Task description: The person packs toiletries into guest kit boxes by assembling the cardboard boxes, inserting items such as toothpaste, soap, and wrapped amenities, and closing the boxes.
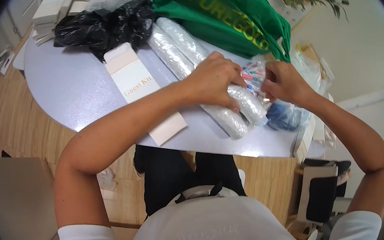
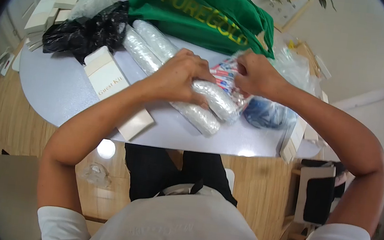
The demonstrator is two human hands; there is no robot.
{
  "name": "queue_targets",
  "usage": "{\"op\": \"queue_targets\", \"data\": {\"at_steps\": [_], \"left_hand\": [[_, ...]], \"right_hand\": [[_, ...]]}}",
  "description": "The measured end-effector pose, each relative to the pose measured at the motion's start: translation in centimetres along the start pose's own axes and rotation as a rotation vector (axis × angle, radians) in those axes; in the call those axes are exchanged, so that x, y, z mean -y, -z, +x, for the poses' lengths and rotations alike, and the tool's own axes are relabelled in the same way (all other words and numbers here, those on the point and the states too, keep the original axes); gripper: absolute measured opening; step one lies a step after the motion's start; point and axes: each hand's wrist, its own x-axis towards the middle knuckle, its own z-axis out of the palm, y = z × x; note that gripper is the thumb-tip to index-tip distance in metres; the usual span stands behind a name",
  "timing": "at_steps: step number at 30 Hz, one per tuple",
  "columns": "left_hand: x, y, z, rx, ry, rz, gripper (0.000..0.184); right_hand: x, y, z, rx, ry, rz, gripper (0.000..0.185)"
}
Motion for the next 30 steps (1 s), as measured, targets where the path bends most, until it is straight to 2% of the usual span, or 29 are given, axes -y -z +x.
{"op": "queue_targets", "data": {"at_steps": [5,7,11,13,15,17,19,21,25,27,28,30], "left_hand": [[-0.7,0.3,0.0,0.006,0.028,-0.013,0.052],[-0.8,0.4,0.1,0.026,0.078,-0.038,0.053],[-0.8,0.3,0.1,0.041,0.084,-0.025,0.053],[-0.8,0.3,0.1,-0.053,0.043,-0.029,0.052],[-0.8,0.4,0.2,-0.028,0.039,-0.026,0.052],[-0.7,0.8,0.3,-0.009,0.033,-0.023,0.051],[-0.5,1.3,0.4,0.035,0.026,-0.030,0.051],[-0.4,1.7,0.5,0.078,0.052,-0.034,0.052],[-0.7,2.3,0.8,0.135,0.127,-0.057,0.052],[-0.7,2.3,0.8,0.147,0.121,-0.053,0.051],[-0.6,2.3,0.8,0.160,0.113,-0.052,0.051],[-0.3,2.0,0.7,0.147,0.099,-0.051,0.053]], "right_hand": [[-0.8,-0.6,-1.7,0.102,-0.090,0.320,0.009],[-1.9,-0.9,-2.1,0.132,0.018,0.560,0.017],[-1.5,-2.8,-3.7,0.104,-0.053,0.558,0.030],[-0.8,-3.9,-4.3,0.171,-0.024,0.395,0.035],[-1.1,-5.2,-4.2,0.243,-0.083,0.516,0.034],[-1.7,-6.5,-4.2,0.106,0.064,0.810,0.043],[-1.6,-6.6,-4.8,0.104,0.036,0.811,0.039],[-1.5,-7.7,-5.1,-0.120,0.153,0.899,0.040],[-2.0,-8.6,-5.4,-0.162,0.179,1.085,0.042],[-2.1,-9.6,-5.4,-0.184,0.168,1.346,0.045],[-2.0,-9.9,-5.4,-0.185,0.173,1.353,0.045],[-1.5,-10.6,-5.4,-0.224,0.183,1.575,0.050]]}}
